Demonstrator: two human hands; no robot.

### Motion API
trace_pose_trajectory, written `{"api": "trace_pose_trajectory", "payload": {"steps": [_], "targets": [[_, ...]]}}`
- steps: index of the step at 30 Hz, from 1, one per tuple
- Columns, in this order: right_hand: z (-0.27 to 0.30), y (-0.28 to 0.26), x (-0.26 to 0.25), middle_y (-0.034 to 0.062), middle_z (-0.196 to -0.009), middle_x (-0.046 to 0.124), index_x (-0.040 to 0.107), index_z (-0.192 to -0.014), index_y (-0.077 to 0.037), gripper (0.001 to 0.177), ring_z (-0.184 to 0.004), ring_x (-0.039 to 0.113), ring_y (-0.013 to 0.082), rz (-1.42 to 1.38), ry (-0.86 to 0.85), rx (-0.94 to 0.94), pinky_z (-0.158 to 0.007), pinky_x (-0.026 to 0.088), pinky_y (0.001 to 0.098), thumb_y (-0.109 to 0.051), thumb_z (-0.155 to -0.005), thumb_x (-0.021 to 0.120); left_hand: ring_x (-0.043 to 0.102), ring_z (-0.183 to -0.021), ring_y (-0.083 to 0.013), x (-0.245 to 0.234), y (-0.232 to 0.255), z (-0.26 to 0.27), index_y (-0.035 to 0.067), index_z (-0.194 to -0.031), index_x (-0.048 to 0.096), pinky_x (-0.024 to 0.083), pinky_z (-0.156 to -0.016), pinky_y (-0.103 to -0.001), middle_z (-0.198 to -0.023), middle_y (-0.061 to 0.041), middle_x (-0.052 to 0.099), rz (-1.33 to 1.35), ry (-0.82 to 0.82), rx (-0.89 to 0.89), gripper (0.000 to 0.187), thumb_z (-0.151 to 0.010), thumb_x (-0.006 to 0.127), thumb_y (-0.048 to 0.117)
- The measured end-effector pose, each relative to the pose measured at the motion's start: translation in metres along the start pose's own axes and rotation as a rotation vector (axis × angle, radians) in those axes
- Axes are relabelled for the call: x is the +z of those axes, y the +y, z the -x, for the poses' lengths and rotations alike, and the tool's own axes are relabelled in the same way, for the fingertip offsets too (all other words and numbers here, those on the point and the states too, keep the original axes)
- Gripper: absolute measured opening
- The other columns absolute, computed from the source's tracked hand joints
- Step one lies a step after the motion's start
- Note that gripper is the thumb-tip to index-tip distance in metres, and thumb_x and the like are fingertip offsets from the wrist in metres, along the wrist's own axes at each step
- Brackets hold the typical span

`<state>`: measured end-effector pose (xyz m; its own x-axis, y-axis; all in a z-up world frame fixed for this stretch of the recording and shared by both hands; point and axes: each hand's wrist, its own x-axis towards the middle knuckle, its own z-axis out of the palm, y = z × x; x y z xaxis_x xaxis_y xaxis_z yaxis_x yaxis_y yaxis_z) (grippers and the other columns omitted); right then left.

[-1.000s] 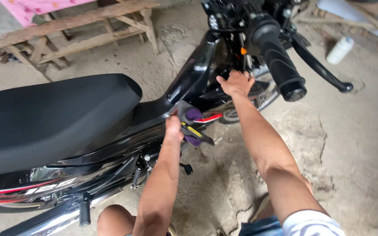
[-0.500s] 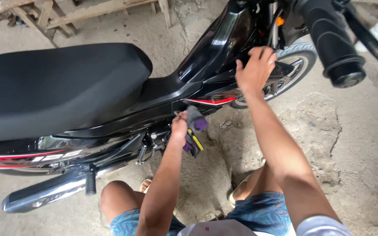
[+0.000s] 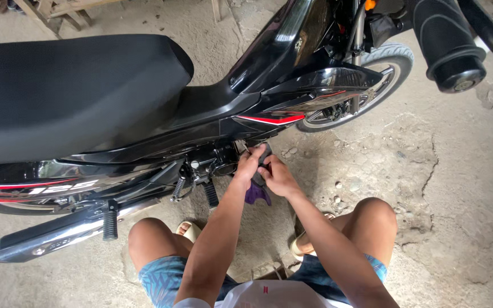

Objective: The person uses a screwdriver to tighten screws on the body panels of a motorcycle.

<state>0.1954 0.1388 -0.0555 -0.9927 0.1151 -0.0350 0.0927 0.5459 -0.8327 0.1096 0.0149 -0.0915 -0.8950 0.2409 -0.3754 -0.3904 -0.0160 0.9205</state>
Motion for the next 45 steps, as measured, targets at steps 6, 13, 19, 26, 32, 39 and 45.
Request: {"api": "trace_pose_trajectory", "payload": {"steps": [6, 13, 19, 26, 32, 39, 45], "targets": [[0.0, -0.011, -0.017, 0.0117, -0.088, 0.067, 0.059, -0.12, -0.006, 0.034, -0.068, 0.064, 0.0198, -0.211, -0.119, 0.339, -0.06, 0.052, 0.0362, -0.028, -0.095, 0.064, 0.064, -0.11, -0.0207, -0.003, 0.001, 0.02, 0.004, -0.127, 0.069, 0.047, -0.099, -0.034, -0.118, -0.01, 0.071, -0.237, -0.006, 0.023, 0.076, -0.085, 0.067, 0.067], [-0.005, -0.027, -0.028, 0.0092, -0.086, 0.068, 0.063, -0.118, -0.009, 0.036, -0.062, 0.061, 0.0155, -0.216, -0.11, 0.315, -0.054, 0.05, 0.0329, -0.028, -0.089, 0.074, 0.065, -0.118, -0.0269, -0.025, 0.027, 0.014, 0.008, -0.152, 0.049, 0.049, -0.1, -0.037, -0.131, -0.015, 0.065, -0.354, 0.172, 0.343, 0.08, -0.098, 0.061, 0.066], [-0.034, -0.016, -0.041, 0.0043, -0.096, 0.071, 0.067, -0.117, -0.014, 0.023, -0.076, 0.066, 0.0138, -0.032, -0.062, 0.119, -0.07, 0.052, 0.0319, -0.02, -0.095, 0.067, 0.067, -0.11, -0.0404, -0.039, 0.102, 0.034, 0.038, -0.164, 0.018, 0.054, -0.095, -0.048, -0.128, -0.02, 0.061, -0.878, 0.28, 0.231, 0.092, -0.087, 0.068, 0.036], [-0.041, 0.011, -0.058, 0.0107, -0.095, 0.062, 0.058, -0.111, -0.002, 0.017, -0.081, 0.058, 0.0166, -0.188, 0.326, 0.101, -0.069, 0.048, 0.033, -0.004, -0.095, 0.065, 0.064, -0.118, -0.0376, 0.003, 0.109, -0.018, 0.037, -0.16, 0.029, 0.053, -0.098, -0.046, -0.135, -0.019, 0.059, -0.915, 0.139, 0.409, 0.087, -0.084, 0.07, 0.03], [-0.04, -0.011, -0.145, 0.0109, -0.099, 0.066, 0.064, -0.113, -0.003, 0.01, -0.091, 0.063, 0.0255, 0.066, 0.793, -0.202, -0.081, 0.051, 0.0412, -0.003, -0.106, 0.057, 0.063, -0.121, -0.0331, 0.011, 0.104, -0.033, 0.022, -0.16, 0.035, 0.052, -0.101, -0.043, -0.117, -0.015, 0.07, -0.873, 0.102, 0.49, 0.087, -0.082, 0.071, 0.028], [-0.128, -0.049, -0.221, 0.0214, -0.121, 0.063, 0.064, -0.122, 0.006, 0.024, -0.118, 0.052, 0.0411, 0.74, 0.783, -0.489, -0.105, 0.036, 0.0532, -0.012, -0.106, 0.062, 0.067, -0.115, -0.0289, 0.006, 0.124, -0.024, 0.024, -0.157, 0.037, 0.054, -0.094, -0.043, -0.118, -0.008, 0.072, -0.928, 0.049, 0.523, 0.083, -0.082, 0.072, 0.027], [-0.155, -0.032, -0.235, 0.0228, -0.116, 0.065, 0.069, -0.114, 0.002, 0.03, -0.112, 0.055, 0.0426, 0.614, 0.564, -0.261, -0.098, 0.037, 0.0563, -0.024, -0.116, 0.053, 0.071, -0.105, -0.03, 0.011, 0.13, -0.012, 0.026, -0.162, 0.025, 0.055, -0.094, -0.043, -0.112, -0.006, 0.075, -0.955, 0.016, 0.38, 0.091, -0.083, 0.071, 0.027]]}}
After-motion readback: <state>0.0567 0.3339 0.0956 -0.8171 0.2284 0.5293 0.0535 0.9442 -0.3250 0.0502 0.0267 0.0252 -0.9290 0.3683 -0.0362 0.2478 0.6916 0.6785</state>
